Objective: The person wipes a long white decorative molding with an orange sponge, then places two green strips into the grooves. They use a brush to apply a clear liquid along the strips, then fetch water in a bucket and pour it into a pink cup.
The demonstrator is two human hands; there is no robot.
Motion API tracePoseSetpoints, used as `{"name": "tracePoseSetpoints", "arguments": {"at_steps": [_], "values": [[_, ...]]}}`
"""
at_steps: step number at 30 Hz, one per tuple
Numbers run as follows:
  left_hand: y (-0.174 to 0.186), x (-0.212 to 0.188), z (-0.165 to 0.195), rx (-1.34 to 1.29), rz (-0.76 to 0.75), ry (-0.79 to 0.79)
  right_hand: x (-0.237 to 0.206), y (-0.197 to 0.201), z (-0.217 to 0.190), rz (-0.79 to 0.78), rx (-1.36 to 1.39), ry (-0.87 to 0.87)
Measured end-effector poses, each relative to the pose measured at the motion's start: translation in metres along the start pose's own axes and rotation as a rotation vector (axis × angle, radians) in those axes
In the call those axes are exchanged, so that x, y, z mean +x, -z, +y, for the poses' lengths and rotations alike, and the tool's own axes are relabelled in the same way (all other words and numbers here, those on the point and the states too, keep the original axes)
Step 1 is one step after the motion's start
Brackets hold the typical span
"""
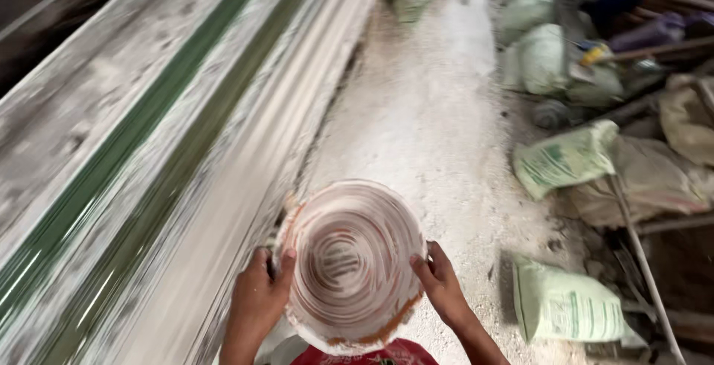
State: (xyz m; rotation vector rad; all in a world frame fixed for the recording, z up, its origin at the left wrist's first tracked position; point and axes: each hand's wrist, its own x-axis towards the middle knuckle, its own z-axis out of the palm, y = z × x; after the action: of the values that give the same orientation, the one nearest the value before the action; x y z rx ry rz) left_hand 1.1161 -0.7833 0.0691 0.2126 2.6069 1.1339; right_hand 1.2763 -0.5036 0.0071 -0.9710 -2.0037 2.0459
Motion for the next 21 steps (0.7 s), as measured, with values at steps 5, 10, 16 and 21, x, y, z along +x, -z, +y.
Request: {"name": "tracePoseSetpoints", "arguments": {"at_steps": [5,10,16,21], "values": [[-0.080,0.099,0.059,0.061,-0.211,-0.158,0.048,0.074,0.003,0.185,0.077,-0.021],[-0.164,0.237,0.094,0.066,-0.349,-0.125,0.165,0.113,0.003,0.283,0.171,-0.055],[-0.227,0.422,0.181,0.078,-0.567,-0.258,0.320,0.147,-0.044,0.445,0.144,-0.093],[-0.250,0.535,0.273,0.042,-0.686,-0.371,0.409,0.181,-0.073,0.545,0.247,-0.003]]}}
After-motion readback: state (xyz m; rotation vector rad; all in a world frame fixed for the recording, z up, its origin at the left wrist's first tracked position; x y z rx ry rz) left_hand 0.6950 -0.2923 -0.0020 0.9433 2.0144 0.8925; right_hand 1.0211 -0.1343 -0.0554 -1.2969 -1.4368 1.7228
